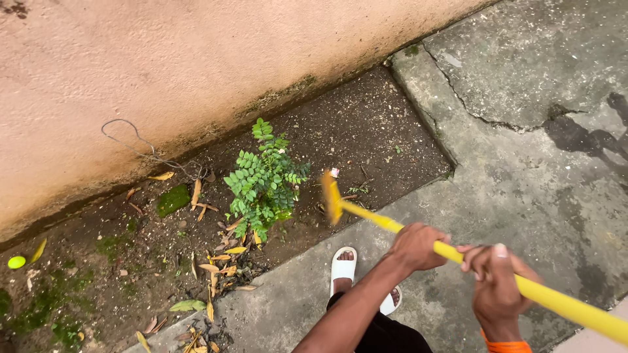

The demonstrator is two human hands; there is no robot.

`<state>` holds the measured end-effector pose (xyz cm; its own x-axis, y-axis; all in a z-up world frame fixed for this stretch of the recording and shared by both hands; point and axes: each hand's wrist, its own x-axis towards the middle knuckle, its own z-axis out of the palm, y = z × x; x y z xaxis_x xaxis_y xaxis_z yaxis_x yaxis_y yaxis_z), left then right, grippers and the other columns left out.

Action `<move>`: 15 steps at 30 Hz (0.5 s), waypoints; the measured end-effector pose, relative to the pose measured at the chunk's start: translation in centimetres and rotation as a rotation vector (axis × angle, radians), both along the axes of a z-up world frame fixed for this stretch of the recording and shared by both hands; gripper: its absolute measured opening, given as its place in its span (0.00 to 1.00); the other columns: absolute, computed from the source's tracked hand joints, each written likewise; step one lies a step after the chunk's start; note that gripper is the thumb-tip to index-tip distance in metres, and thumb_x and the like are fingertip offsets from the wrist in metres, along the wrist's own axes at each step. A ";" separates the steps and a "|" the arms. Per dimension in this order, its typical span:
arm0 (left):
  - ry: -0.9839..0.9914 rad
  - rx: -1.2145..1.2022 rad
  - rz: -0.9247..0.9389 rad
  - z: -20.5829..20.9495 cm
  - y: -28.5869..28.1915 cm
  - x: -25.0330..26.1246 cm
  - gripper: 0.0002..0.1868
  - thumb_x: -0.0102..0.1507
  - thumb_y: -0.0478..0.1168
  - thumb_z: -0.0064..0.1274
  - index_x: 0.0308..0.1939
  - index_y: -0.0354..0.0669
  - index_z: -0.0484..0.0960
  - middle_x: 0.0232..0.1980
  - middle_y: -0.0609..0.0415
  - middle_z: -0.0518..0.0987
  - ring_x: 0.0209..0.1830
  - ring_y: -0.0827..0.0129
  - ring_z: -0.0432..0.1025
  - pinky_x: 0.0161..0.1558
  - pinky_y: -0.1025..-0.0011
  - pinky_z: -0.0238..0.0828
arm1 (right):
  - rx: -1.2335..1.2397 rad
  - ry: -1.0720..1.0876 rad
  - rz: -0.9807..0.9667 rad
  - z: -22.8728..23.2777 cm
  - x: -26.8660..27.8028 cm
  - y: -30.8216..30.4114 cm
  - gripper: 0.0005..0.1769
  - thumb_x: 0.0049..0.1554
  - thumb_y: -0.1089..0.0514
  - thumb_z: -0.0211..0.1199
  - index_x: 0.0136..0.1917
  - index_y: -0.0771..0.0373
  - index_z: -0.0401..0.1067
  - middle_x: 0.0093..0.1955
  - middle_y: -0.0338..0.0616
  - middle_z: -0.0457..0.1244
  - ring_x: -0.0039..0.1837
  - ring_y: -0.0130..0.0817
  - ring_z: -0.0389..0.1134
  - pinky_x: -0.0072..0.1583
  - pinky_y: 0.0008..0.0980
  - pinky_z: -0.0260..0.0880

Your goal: The person rakes leaves and debris from a concrete path into a garden bed using a long-handled rake.

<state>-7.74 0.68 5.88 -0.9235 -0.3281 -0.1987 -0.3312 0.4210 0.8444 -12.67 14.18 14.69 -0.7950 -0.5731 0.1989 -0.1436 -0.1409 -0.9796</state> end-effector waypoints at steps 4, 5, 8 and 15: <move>0.221 -0.050 0.040 -3.4 0.8 -3.5 0.11 0.63 0.48 0.55 0.28 0.50 0.83 0.32 0.50 0.83 0.34 0.54 0.79 0.46 0.59 0.77 | 0.056 0.190 -0.016 1.0 0.4 -0.3 0.25 0.74 0.55 0.46 0.35 0.65 0.63 0.31 0.43 0.58 0.40 0.35 0.66 0.65 0.50 0.71; 0.270 -0.059 0.032 -4.8 0.6 -4.3 0.10 0.60 0.49 0.57 0.28 0.51 0.83 0.32 0.51 0.83 0.34 0.55 0.79 0.45 0.58 0.76 | 0.093 0.238 0.012 0.7 0.6 -0.3 0.25 0.73 0.55 0.47 0.35 0.65 0.63 0.32 0.42 0.59 0.42 0.36 0.67 0.66 0.49 0.71; 0.407 -0.160 -0.007 -9.4 -0.1 -5.2 0.11 0.61 0.48 0.57 0.25 0.52 0.83 0.32 0.54 0.84 0.37 0.54 0.78 0.47 0.55 0.74 | 0.275 0.272 0.027 -1.5 1.1 -1.1 0.21 0.70 0.56 0.50 0.36 0.65 0.66 0.34 0.42 0.60 0.44 0.35 0.66 0.62 0.44 0.68; -0.191 -0.002 -0.109 -13.3 0.4 -0.1 0.12 0.56 0.52 0.63 0.34 0.50 0.86 0.45 0.48 0.84 0.51 0.50 0.78 0.57 0.57 0.73 | 0.347 -0.214 0.030 -7.0 0.5 -1.5 0.26 0.69 0.53 0.48 0.31 0.66 0.64 0.33 0.44 0.60 0.43 0.31 0.62 0.52 0.35 0.63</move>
